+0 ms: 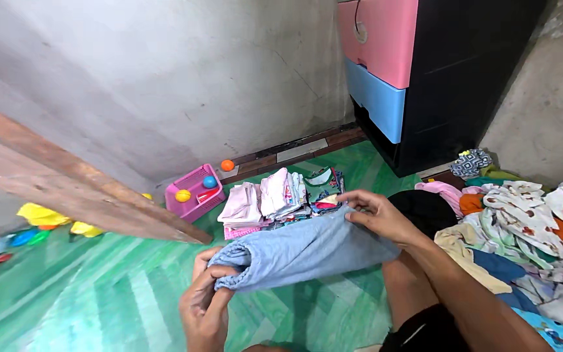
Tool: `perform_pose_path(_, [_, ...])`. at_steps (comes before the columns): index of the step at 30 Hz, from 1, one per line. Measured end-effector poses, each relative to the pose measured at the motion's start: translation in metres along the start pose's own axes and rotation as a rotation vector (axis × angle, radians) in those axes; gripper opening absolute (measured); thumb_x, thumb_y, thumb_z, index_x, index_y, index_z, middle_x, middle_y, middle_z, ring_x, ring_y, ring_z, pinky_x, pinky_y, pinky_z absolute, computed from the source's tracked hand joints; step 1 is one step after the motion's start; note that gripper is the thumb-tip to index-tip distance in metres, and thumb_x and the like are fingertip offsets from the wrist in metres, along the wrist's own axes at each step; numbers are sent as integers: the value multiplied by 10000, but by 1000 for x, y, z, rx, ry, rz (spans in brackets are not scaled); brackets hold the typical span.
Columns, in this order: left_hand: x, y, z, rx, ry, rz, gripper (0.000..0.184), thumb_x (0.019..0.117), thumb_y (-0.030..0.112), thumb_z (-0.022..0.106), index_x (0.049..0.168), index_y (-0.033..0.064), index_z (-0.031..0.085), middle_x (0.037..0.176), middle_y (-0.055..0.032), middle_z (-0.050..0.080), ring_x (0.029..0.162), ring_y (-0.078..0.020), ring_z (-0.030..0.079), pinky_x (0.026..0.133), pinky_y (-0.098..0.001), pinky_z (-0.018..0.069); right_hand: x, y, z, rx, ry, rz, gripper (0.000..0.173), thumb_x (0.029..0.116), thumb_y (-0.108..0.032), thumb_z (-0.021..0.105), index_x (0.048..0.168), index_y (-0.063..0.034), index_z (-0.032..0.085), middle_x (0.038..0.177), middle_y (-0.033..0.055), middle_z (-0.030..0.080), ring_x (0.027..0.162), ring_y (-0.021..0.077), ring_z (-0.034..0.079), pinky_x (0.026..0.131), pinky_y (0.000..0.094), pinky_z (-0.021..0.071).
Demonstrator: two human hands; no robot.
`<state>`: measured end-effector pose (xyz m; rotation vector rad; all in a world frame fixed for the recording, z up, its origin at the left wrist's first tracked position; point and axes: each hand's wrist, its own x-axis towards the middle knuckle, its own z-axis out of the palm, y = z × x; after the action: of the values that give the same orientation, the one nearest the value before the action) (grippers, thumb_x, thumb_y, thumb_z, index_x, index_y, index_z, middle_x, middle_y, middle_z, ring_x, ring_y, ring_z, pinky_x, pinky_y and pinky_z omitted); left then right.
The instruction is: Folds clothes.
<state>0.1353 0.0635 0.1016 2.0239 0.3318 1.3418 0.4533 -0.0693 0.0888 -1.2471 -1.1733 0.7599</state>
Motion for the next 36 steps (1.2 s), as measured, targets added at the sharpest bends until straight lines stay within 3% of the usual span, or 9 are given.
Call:
perform_pose_path(3, [-1, 4, -8, -9, -15, 9, 127, 941, 410, 668, 980, 333, 762, 1185, 174, 635, 1120, 3, 578, 928, -145, 478, 2, 6, -4, -172, -58, 7, 273, 977, -111, 615, 1219, -93, 742, 1197, 50, 717, 1048, 64, 654, 877, 236, 537])
perform_pose_path(18, [-15, 15, -17, -129, -184, -24, 183, 962, 337, 669, 1113, 292, 762, 1211, 137, 633, 1100, -6, 599, 905, -141, 507, -20, 8, -12, -605, -135, -19, 223, 992, -198, 623, 1137, -121, 774, 1166, 127, 655, 1155, 299, 572, 993, 482, 468])
perform_pose_path(21, [-15, 24, -19, -167, -207, -20, 214, 962, 314, 686, 1166, 302, 749, 1205, 141, 638, 1086, -3, 604, 903, -139, 508, -21, 8, -20, -529, -184, -60, 224, 1003, -206, 611, 1121, -94, 766, 1363, 130, 603, 1290, 262, 525, 1090, 434, 427])
perform_pose_path(24, [-4, 28, -21, -281, -108, -11, 430, 924, 313, 730, 1339, 338, 620, 1236, 128, 674, 1070, -14, 648, 891, -170, 541, -20, 11, -23, -299, -282, -126, 232, 1016, -174, 590, 1134, -22, 720, 1200, 66, 708, 1145, 67, 636, 1021, 257, 501])
perform_pose_path(26, [7, 19, -1, -440, 134, -132, 457, 936, 345, 699, 1379, 346, 585, 1170, 113, 714, 1015, -24, 684, 874, -215, 572, -15, 12, -13, -53, -265, -78, 219, 1001, -119, 611, 1161, 8, 687, 1036, 14, 718, 951, 14, 666, 893, 205, 554])
perform_pose_path(28, [6, 8, 39, -572, 406, -471, 369, 1065, 451, 419, 1260, 202, 609, 1046, 62, 753, 966, -66, 719, 836, -286, 612, -9, 16, 2, 82, -179, 42, 268, 985, -95, 627, 1232, 2, 661, 995, 1, 722, 883, 37, 681, 844, 234, 577])
perform_pose_path(29, [-2, 2, 58, -607, 450, -717, 590, 1075, 562, 238, 1269, 121, 579, 1005, 21, 753, 933, -93, 727, 811, -326, 618, -8, 21, 9, 100, -130, 97, 295, 979, -91, 630, 1261, -5, 650, 979, 5, 717, 862, 48, 677, 833, 245, 575])
perform_pose_path(31, [-31, -17, 87, -703, 371, -1031, 793, 1025, 684, 138, 1343, 82, 545, 1050, -54, 756, 960, -161, 737, 829, -397, 620, -8, 34, 18, 81, -52, 181, 338, 970, -98, 644, 1297, -12, 635, 960, 21, 709, 834, 65, 668, 817, 264, 569])
perform_pose_path(36, [-66, -33, 89, -705, 204, -1033, 163, 996, 40, 515, 1079, -2, 650, 934, -102, 760, 834, -173, 749, 781, -339, 635, -21, 52, 15, 204, 63, 328, 319, 989, -53, 630, 1303, 1, 610, 946, 65, 737, 846, 127, 723, 819, 309, 611])
